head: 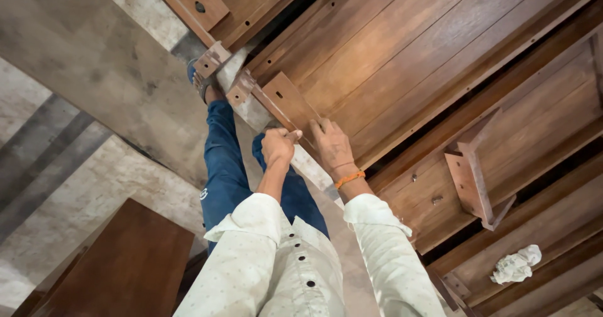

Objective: The person assembles wooden furniture frames, fitting small wooden blocks and dowels into pre-drilled holes on the underside of chair or desk frames. They press pieces in by hand and use a small mallet to tap the blocks firmly into the holes, working on several frames one at a time.

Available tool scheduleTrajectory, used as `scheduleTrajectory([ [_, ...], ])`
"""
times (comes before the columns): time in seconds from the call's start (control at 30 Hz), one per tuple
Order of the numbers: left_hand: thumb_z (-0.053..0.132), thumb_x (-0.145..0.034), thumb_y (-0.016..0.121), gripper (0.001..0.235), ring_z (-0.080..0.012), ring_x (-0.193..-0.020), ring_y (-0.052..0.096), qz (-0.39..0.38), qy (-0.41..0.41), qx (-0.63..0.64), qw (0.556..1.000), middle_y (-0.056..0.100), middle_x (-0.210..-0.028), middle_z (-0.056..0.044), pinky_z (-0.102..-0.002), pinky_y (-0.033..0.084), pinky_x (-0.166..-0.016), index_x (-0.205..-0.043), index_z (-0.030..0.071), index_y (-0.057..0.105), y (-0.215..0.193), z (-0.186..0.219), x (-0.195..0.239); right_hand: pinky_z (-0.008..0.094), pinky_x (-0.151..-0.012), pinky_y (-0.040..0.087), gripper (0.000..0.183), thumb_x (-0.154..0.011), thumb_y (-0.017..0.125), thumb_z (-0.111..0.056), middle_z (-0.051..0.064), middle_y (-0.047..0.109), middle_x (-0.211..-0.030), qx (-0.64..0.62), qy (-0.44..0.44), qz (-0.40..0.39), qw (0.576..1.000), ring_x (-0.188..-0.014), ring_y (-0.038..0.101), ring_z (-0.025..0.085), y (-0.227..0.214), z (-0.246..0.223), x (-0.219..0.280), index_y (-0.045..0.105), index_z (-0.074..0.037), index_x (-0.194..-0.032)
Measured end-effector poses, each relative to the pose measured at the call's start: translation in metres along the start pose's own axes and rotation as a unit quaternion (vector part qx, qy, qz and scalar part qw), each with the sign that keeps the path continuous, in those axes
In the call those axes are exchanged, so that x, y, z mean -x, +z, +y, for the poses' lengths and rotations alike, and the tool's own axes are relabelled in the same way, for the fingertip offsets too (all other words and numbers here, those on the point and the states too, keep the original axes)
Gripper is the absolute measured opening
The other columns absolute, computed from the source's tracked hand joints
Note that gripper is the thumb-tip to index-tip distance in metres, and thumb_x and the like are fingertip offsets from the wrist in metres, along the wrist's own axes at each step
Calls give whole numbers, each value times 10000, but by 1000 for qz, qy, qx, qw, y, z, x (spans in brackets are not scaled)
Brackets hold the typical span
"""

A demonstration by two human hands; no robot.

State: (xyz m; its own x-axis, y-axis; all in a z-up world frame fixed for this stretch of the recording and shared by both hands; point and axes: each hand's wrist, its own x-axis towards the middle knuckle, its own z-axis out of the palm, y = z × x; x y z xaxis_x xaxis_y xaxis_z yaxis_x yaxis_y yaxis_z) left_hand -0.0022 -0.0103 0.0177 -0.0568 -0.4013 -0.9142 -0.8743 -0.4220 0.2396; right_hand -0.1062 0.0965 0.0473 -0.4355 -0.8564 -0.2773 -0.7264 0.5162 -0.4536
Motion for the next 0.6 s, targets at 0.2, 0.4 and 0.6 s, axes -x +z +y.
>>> scheduleTrajectory([
  [0.2,339,-808,831,252,-298,-760,729,9,8,-4,1000,760,-814,-147,-405,546,-743,-849,91,813,3,-5,-5,440,-837,546,376,-856,670,-89,164,634,-1094,9,-29,-19,999,-1019,641,357,5,9,2,629,-13,-1223],
  [0.4,337,-802,836,245,-291,-762,733,13,2,3,1000,761,-822,-142,-406,555,-745,-868,102,812,4,-3,-5,452,-806,547,261,-935,694,-124,163,641,-1027,3,13,23,1000,-981,652,360,32,18,9,637,-45,-1177],
  [0.6,318,-800,831,249,-270,-763,735,3,27,23,999,774,-821,-127,-395,549,-759,-845,74,816,3,-6,-5,464,-804,554,435,-887,745,-136,199,675,-1042,-105,152,94,978,-953,658,405,2,-22,17,646,-41,-1299],
])
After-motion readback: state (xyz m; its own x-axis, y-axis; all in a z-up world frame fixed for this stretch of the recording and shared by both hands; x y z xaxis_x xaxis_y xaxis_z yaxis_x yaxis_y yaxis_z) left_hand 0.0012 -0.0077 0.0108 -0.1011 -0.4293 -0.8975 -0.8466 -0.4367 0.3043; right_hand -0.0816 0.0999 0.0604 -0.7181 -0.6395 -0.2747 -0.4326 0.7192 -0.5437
